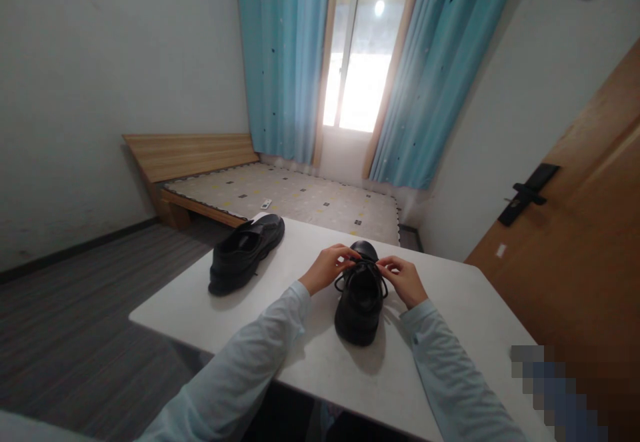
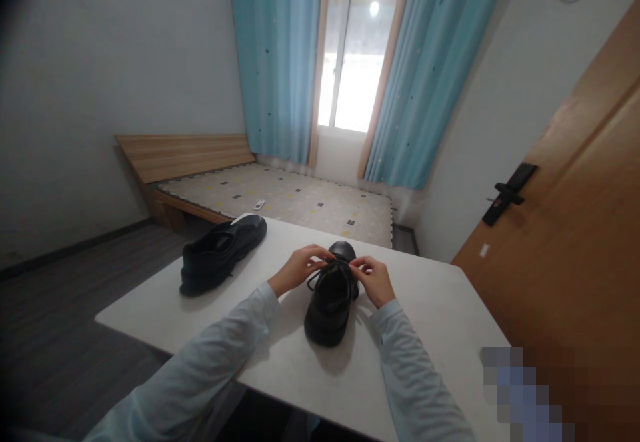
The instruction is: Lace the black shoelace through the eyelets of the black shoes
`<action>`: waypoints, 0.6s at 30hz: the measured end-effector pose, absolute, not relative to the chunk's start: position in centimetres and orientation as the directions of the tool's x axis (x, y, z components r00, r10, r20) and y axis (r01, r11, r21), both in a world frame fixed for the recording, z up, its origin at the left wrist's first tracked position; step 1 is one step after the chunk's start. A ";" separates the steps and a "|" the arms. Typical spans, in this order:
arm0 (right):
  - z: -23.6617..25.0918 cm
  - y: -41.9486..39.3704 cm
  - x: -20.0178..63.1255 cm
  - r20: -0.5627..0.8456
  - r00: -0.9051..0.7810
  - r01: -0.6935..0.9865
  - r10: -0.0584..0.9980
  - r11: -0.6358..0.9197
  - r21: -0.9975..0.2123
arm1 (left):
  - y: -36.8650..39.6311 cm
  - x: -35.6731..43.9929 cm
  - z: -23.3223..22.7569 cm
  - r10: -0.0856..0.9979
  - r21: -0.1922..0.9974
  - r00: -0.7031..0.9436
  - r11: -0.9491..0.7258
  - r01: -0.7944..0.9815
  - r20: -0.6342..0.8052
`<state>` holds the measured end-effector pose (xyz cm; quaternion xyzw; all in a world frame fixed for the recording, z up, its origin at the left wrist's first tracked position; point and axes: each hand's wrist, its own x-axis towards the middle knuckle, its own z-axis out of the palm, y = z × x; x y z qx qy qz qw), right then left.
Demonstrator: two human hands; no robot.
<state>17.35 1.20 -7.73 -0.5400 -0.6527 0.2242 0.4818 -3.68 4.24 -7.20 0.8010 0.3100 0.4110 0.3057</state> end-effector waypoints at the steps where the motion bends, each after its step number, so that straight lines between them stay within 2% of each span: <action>1: -7.7 1.2 17.3 0.389 0.044 0.493 0.920 0.319 -0.810 | 4.2 -3.7 -7.2 0.749 0.745 0.469 -0.620 0.244 0.469; 8: -7.8 1.5 17.1 0.436 0.029 0.529 0.899 0.356 -0.770 | 4.2 -3.6 -7.1 0.758 0.748 0.465 -0.610 0.260 0.457; 18: -7.3 0.9 16.1 0.481 0.097 0.574 0.871 0.346 -0.742 | 4.4 -3.5 -7.2 0.753 0.739 0.467 -0.620 0.265 0.464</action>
